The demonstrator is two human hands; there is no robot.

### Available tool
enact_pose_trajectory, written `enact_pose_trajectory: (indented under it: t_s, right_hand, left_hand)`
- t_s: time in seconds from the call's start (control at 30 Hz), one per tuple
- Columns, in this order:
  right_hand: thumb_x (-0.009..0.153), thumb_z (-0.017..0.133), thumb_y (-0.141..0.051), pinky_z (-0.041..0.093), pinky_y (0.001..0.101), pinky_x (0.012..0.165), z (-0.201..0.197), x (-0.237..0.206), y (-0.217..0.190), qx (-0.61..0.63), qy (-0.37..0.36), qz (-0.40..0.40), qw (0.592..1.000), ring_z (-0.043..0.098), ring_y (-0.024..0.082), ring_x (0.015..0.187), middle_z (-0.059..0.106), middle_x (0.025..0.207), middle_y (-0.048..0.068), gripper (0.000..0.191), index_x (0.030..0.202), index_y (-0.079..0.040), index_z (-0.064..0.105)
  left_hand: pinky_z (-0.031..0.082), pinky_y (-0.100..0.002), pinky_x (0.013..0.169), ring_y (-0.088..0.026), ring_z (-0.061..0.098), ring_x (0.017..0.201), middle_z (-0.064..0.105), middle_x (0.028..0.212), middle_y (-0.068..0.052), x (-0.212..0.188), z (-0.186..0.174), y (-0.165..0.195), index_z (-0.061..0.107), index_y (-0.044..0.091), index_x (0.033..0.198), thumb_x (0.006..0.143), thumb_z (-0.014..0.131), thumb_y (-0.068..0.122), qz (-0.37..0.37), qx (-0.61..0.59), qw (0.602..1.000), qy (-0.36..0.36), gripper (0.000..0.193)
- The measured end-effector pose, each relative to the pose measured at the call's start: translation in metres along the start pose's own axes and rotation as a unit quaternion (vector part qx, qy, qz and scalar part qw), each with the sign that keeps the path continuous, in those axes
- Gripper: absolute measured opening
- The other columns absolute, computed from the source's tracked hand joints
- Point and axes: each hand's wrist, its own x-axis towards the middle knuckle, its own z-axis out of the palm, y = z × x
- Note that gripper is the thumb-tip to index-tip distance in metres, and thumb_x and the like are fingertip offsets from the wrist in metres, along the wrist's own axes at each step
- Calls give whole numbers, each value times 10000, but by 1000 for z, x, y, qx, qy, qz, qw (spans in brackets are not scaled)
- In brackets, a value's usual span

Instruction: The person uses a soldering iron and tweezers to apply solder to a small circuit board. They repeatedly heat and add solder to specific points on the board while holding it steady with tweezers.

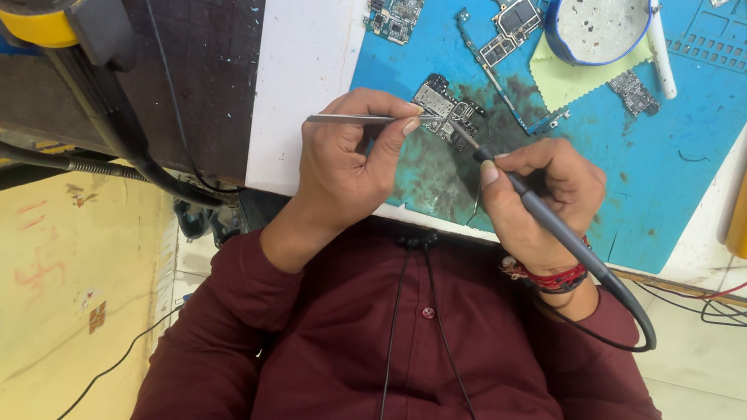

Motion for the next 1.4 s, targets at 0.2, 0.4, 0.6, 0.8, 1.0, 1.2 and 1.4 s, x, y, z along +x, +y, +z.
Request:
enact_pose_trajectory:
  t_s: [0.2,0.4,0.6,0.8,1.0,1.2,1.4]
  right_hand:
    - [914,764,1,428,200,572,0,1,0,-12,-4,-8,1000,586,53,611,667,782,33,114,918,-1,650]
    - [927,764,-1,436,201,581,-3,1,-2,-6,-7,-7,1000,596,57,623,669,791,37,115,930,1,649]
    - [930,763,-1,428,197,571,-2,2,-3,1,-4,7,1000,588,49,609,665,770,29,116,927,0,647]
    - [931,757,-3,416,198,566,-2,1,-2,1,2,10,1000,571,43,601,659,767,21,120,926,-4,637]
    - [930,761,-10,411,200,567,-2,0,1,4,7,11,1000,564,43,607,650,764,14,122,927,-8,639]
    - [928,764,-7,408,198,571,-3,-1,2,4,5,5,1000,559,42,607,644,763,17,128,925,-9,636]
    - [929,761,-4,413,196,573,-3,0,1,2,4,7,1000,566,42,608,652,763,15,125,923,-11,637]
  left_hand:
    - [448,-230,596,-64,591,676,710,855,-35,0,0,0,706,36,1060,1024,709,66,3,1,1000,1,47]
    - [449,-235,599,-71,592,674,709,851,-36,1,2,1,705,37,1056,1021,712,61,9,11,1000,1,43]
    - [449,-232,596,-69,592,674,708,850,-37,1,1,1,705,33,1058,1023,711,58,12,9,1000,0,44]
    - [451,-229,595,-67,599,681,712,861,-41,1,1,0,703,29,1060,1026,706,57,11,-3,1000,-2,44]
    - [446,-230,594,-70,591,670,710,851,-43,2,1,0,704,29,1057,1024,710,59,11,2,1000,-1,46]
    - [456,-231,600,-69,603,682,711,858,-42,2,2,0,700,32,1062,1028,707,60,14,-1,1000,-1,45]
    - [443,-231,588,-67,587,667,705,844,-38,2,2,0,704,32,1054,1024,707,59,8,0,1000,-4,41]
